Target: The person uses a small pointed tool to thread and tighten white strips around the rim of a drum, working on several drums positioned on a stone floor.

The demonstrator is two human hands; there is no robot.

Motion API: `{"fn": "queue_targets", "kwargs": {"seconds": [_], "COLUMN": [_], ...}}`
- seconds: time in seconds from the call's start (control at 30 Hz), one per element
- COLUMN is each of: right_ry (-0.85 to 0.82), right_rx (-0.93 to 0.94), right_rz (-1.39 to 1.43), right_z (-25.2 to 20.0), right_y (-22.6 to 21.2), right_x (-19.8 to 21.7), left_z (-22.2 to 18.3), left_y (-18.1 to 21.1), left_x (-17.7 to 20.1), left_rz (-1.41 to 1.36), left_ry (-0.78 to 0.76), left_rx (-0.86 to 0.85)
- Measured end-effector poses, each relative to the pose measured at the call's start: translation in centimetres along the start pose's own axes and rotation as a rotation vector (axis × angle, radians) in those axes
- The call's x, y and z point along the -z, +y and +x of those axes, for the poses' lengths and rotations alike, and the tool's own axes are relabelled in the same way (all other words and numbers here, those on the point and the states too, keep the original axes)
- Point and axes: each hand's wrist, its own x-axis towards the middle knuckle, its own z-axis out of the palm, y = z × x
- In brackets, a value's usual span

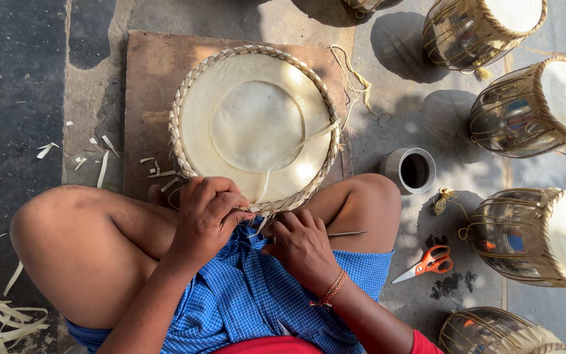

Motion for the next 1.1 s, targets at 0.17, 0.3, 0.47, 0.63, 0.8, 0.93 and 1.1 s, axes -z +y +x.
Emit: {"fn": "queue_targets", "kwargs": {"seconds": [0.17,0.3,0.47,0.63,0.8,0.93,1.1], "right_ry": [-0.248,0.047,0.69,0.772,0.712,0.823,0.927], "right_rx": [-0.176,-0.214,-0.399,-0.624,-0.829,-0.578,-0.29], "right_rz": [-0.086,0.242,0.361,0.257,0.24,0.271,0.378], "right_z": [-1.3,-3.5,-6.6,-7.2,-8.1,-7.5,-7.1], "right_y": [0.9,3.4,13.8,25.4,31.5,30.4,22.9], "right_x": [1.3,6.9,15.0,10.2,3.2,5.2,13.4], "left_z": [-0.3,-0.6,-0.6,0.0,0.6,1.0,1.8], "left_y": [0.0,0.0,0.4,0.7,0.9,1.0,1.5], "left_x": [0.0,0.5,0.8,1.1,2.2,2.3,2.2], "left_rz": [0.032,0.005,0.005,0.038,-0.053,-0.094,0.028], "left_ry": [-0.039,-0.096,-0.103,-0.138,-0.182,-0.176,-0.148], "left_rx": [0.014,0.06,0.1,0.13,0.176,0.181,0.164]}}
